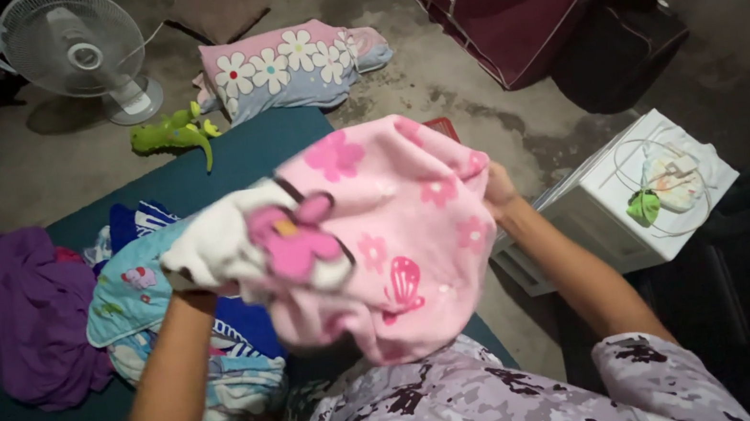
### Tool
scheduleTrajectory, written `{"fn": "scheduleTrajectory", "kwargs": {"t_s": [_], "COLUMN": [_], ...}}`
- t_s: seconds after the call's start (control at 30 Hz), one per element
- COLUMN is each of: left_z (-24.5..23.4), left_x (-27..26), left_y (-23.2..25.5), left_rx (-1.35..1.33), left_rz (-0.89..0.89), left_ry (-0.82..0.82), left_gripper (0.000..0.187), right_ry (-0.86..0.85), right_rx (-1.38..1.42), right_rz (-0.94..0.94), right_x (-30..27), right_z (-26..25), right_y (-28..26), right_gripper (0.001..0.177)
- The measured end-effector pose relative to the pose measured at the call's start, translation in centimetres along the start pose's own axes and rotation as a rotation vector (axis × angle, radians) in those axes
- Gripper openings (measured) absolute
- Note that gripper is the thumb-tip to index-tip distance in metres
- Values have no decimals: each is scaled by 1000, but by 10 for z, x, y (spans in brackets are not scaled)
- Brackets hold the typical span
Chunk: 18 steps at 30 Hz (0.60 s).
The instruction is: The person puts a pillowcase onto a pillow by hand, tosses the pillow aside, and picks up blankets on a mattress.
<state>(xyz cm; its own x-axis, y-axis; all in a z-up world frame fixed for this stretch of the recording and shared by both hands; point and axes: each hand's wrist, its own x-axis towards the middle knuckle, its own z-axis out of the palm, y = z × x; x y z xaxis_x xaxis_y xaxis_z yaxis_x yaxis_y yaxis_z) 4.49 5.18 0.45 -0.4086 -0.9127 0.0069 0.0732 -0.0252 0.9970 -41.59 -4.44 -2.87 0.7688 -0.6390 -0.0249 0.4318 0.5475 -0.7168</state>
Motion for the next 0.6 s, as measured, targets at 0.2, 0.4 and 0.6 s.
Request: {"fn": "scheduleTrajectory", "kwargs": {"t_s": [0.2,0.4,0.6], "left_z": [20,23,7], "left_x": [16,-37,-69], "left_y": [-51,-124,-128], "left_rx": [565,340,112], "left_rz": [-435,-570,-520], "left_ry": [-357,-425,-274], "left_gripper": [61,61,62], "right_ry": [-304,-440,144], "right_rx": [-608,-1223,-468], "right_rz": [534,576,38], "right_x": [-11,-17,-14], "right_z": [-21,22,-26], "right_y": [21,78,29], "right_gripper": [99,84,86]}}
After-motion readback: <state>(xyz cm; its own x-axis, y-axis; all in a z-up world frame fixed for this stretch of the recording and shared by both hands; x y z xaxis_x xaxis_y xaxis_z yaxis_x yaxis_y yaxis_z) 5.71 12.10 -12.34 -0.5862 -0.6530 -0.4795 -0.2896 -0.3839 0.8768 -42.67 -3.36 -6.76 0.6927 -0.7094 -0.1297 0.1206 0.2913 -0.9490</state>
